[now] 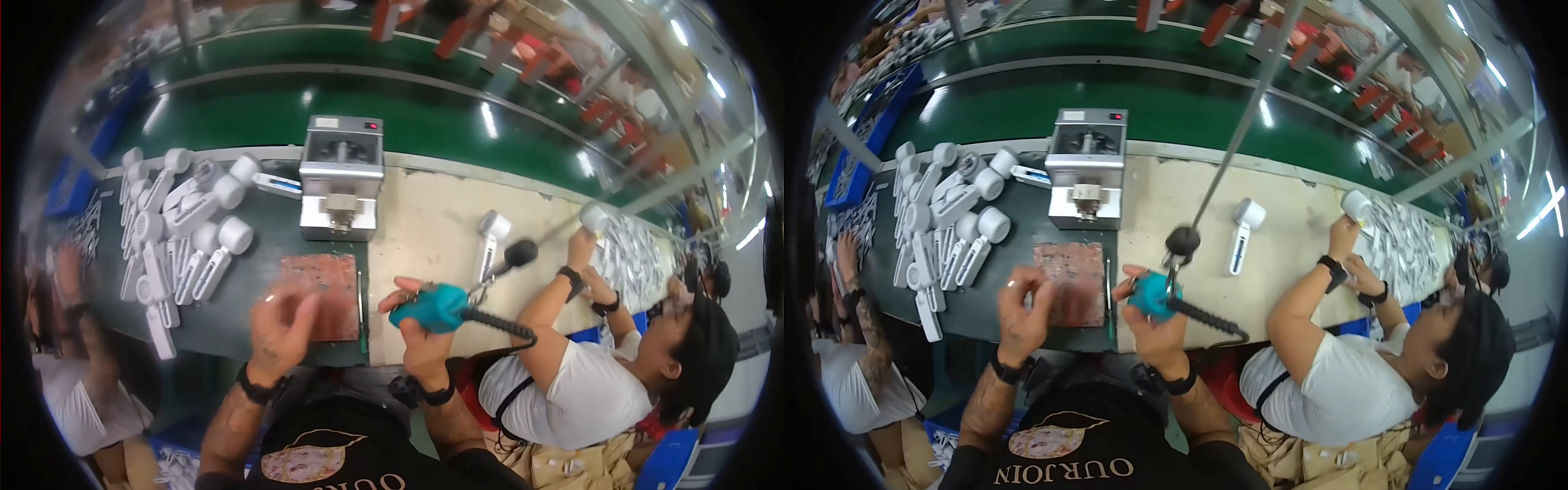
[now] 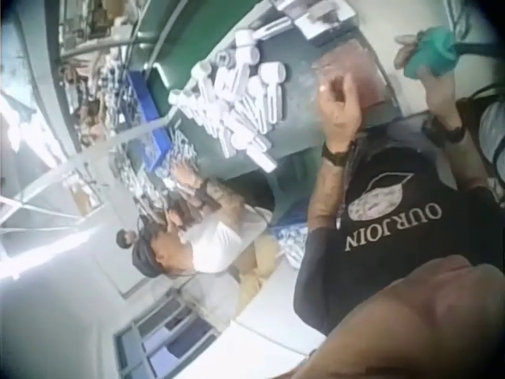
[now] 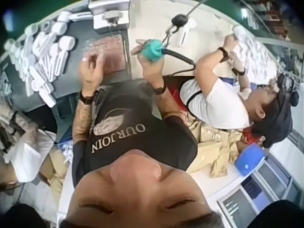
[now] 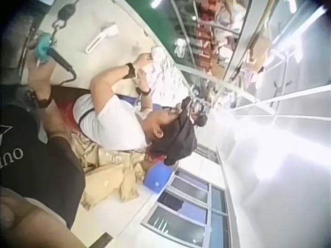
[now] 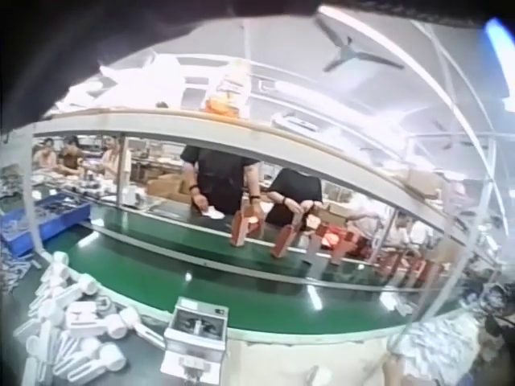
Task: The person picks up a white fan component, places it on a work surface, and uses a power screwdriver to drive a screw into it. They then set the assembled part aside and repeat the process with several more components.
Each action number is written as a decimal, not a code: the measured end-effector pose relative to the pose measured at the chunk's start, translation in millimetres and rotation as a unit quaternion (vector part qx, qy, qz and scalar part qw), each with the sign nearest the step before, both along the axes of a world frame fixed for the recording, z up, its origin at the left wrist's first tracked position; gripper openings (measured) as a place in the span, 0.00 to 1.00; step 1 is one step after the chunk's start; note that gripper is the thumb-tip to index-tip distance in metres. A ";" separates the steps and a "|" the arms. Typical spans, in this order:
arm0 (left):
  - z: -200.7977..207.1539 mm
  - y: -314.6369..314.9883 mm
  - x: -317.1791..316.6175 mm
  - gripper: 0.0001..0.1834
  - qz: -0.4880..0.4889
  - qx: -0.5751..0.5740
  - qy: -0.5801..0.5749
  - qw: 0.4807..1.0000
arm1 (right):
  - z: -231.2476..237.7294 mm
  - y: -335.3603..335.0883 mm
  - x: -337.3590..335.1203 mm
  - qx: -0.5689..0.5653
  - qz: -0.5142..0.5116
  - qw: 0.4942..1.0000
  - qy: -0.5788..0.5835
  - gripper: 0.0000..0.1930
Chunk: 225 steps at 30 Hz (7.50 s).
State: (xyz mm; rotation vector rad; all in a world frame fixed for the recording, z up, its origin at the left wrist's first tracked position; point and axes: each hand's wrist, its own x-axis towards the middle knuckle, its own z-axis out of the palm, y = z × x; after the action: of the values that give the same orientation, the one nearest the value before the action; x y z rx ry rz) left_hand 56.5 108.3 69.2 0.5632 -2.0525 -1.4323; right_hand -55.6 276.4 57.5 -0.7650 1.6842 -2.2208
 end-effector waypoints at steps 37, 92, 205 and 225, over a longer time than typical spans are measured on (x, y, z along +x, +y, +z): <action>-42.5 -19.9 -14.5 0.15 -0.191 -0.282 -0.038 0.939 | 21.5 -37.1 14.2 -0.038 0.015 0.999 0.002 0.39; -52.5 -30.7 -14.9 0.15 -0.235 -0.232 0.004 0.944 | 8.7 -75.6 1.9 -0.049 0.040 0.996 0.066 0.39; -56.5 -41.5 -16.4 0.18 -0.177 -0.250 -0.045 0.951 | 19.5 -75.1 -7.1 -0.009 0.026 0.998 0.055 0.34; -49.0 -38.0 -20.9 0.17 -0.165 -0.246 -0.046 0.954 | -2.8 -76.2 -5.2 -0.054 0.044 0.998 0.010 0.24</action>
State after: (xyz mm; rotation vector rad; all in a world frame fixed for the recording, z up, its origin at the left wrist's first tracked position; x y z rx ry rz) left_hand 35.6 70.2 20.2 0.0822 -2.5483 -1.0042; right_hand -60.8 200.2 54.7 -0.8741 1.5190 -2.2642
